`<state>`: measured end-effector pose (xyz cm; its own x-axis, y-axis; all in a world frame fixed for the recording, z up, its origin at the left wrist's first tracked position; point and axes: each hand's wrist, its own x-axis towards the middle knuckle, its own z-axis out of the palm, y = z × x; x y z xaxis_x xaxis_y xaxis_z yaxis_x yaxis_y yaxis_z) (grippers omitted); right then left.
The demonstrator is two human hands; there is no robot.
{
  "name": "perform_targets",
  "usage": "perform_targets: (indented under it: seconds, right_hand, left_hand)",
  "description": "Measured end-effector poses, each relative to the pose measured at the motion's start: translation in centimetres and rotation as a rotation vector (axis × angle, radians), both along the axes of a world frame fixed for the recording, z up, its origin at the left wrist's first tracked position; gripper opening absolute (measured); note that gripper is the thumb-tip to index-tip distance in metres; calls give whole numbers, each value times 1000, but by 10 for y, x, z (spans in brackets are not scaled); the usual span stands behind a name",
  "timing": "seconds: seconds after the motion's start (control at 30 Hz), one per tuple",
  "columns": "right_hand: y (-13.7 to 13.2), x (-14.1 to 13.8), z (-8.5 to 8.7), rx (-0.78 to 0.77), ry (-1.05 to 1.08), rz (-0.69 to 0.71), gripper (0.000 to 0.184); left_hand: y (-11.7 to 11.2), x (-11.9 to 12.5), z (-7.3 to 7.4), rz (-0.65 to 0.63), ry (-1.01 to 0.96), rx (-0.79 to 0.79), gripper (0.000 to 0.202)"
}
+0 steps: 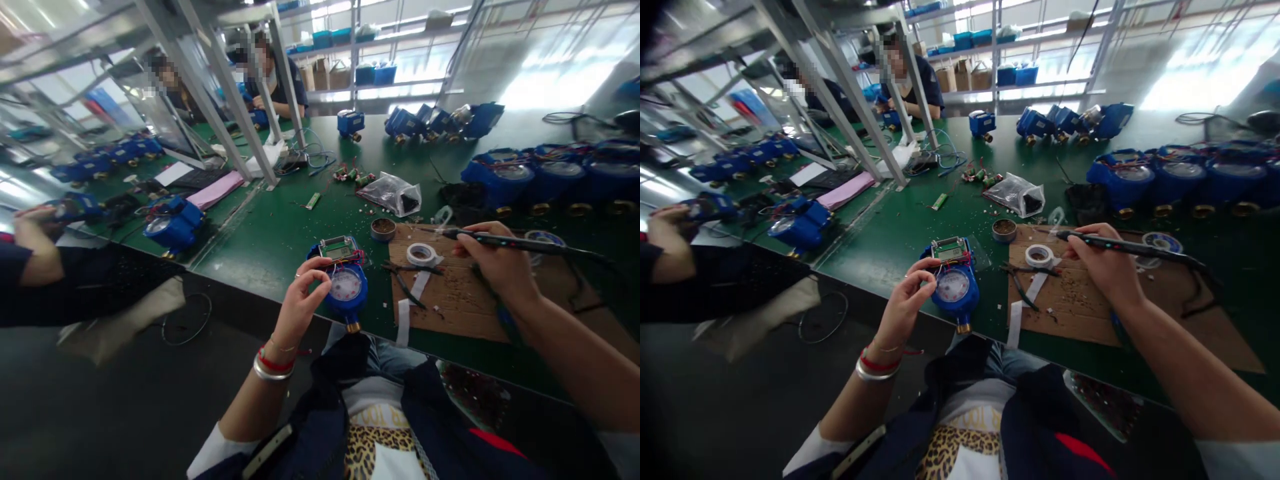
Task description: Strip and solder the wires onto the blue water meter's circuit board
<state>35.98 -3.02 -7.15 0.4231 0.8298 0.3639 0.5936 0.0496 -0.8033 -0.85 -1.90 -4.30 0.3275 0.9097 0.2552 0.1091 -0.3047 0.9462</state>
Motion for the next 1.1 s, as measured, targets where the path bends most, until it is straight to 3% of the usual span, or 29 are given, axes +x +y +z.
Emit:
perform_targets:
  seconds: [0.2, 0.37, 0.73, 0.9, 1.1]
  right_hand:
    - [-21, -36, 35, 135, 112, 39, 27]
    - [-30, -63, 51, 233, 163, 150, 19]
    - [-42, -101, 56, 138, 341, 441, 20]
    - [-44, -110, 58, 70, 358, 572, 18]
    - [-44, -116, 62, 81, 267, 637, 18]
  left_hand:
    - [-1, 1, 1, -5, -15, 2, 12]
    - [0, 1, 1, -23, -42, -29, 11]
    - [1, -1, 3, -18, -56, -81, 13]
    - [1, -1, 5, -29, -64, -99, 13]
    - [1, 0, 6, -17, -54, -97, 14]
